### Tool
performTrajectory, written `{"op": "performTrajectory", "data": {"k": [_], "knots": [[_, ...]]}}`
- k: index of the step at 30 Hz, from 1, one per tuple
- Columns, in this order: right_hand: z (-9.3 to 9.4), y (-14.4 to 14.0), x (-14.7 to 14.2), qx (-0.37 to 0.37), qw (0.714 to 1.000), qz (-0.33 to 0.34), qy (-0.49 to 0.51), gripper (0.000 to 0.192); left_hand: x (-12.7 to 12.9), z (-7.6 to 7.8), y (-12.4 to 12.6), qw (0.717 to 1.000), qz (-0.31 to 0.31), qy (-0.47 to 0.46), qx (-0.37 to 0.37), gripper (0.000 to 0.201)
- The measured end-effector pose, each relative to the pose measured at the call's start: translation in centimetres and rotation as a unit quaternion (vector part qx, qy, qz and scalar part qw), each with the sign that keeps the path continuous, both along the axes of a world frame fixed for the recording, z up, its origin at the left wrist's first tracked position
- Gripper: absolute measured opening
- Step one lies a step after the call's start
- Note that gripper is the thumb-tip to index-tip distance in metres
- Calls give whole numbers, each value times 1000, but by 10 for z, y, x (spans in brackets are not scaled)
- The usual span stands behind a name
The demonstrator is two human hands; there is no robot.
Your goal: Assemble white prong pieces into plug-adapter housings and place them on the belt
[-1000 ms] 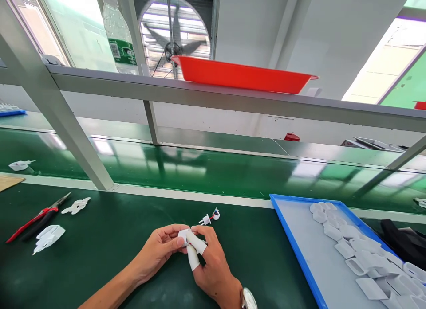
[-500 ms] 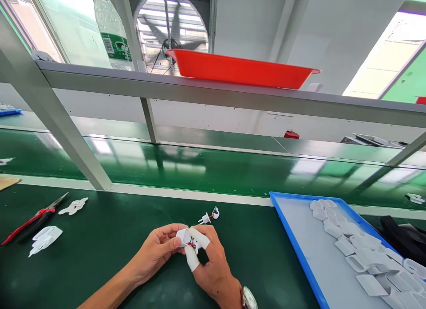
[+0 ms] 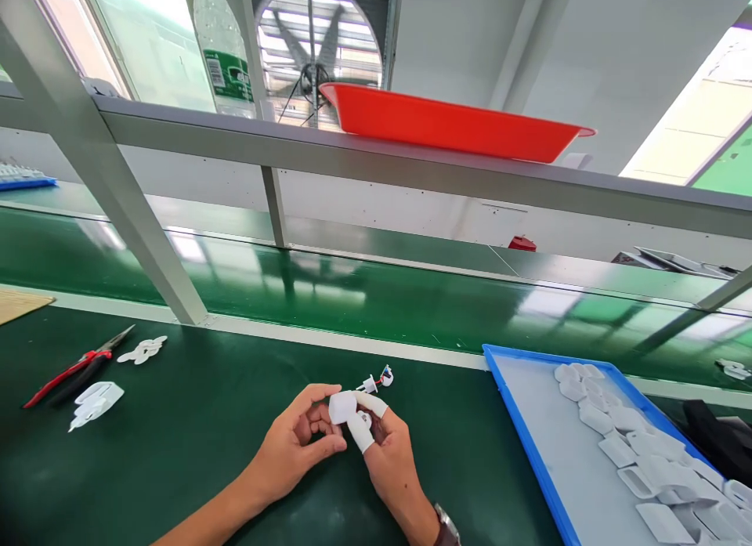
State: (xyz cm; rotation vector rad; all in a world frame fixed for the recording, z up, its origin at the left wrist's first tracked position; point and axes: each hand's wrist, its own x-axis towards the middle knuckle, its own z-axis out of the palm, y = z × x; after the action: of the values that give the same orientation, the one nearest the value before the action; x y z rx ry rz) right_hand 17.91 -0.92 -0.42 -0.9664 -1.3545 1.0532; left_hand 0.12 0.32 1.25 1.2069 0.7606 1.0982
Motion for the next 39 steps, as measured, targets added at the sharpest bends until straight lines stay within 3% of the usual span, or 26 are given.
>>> {"op": "performTrajectory", "data": {"k": [2,5,9,13,16,19,22,27,30,33,39], "knots": [[-2,1,-1,-92,993,24,62,34,-1,-4,-2,992,58,63,90,45],[-1,-1,-6,-148,981,41,114,39,-6,-7,-1,972,94,123,174,36],[2,-4,-10,-181,972,48,145,40,-11,-7,0,958,101,166,212,36],[1,-3,-9,-164,979,27,116,43,-13,-6,0,955,89,187,214,36],[0,-2,-8,-99,994,10,45,34,-15,-10,1,950,83,192,231,35],[-2,-3,-8,33,997,-9,-66,23,-16,-16,4,945,77,209,240,33],[-4,-4,-10,162,970,-34,-181,30,-16,-18,5,938,66,247,235,34],[0,-8,-8,315,896,-77,-303,49,-20,-13,10,917,48,313,244,36],[5,-9,-6,372,857,-122,-336,51,-26,-8,34,909,100,350,204,29],[0,-8,-9,421,835,-94,-343,41,-28,1,82,895,148,378,186,26],[-41,9,-31,404,861,-76,-299,22,-26,9,188,862,232,421,161,28]]}}
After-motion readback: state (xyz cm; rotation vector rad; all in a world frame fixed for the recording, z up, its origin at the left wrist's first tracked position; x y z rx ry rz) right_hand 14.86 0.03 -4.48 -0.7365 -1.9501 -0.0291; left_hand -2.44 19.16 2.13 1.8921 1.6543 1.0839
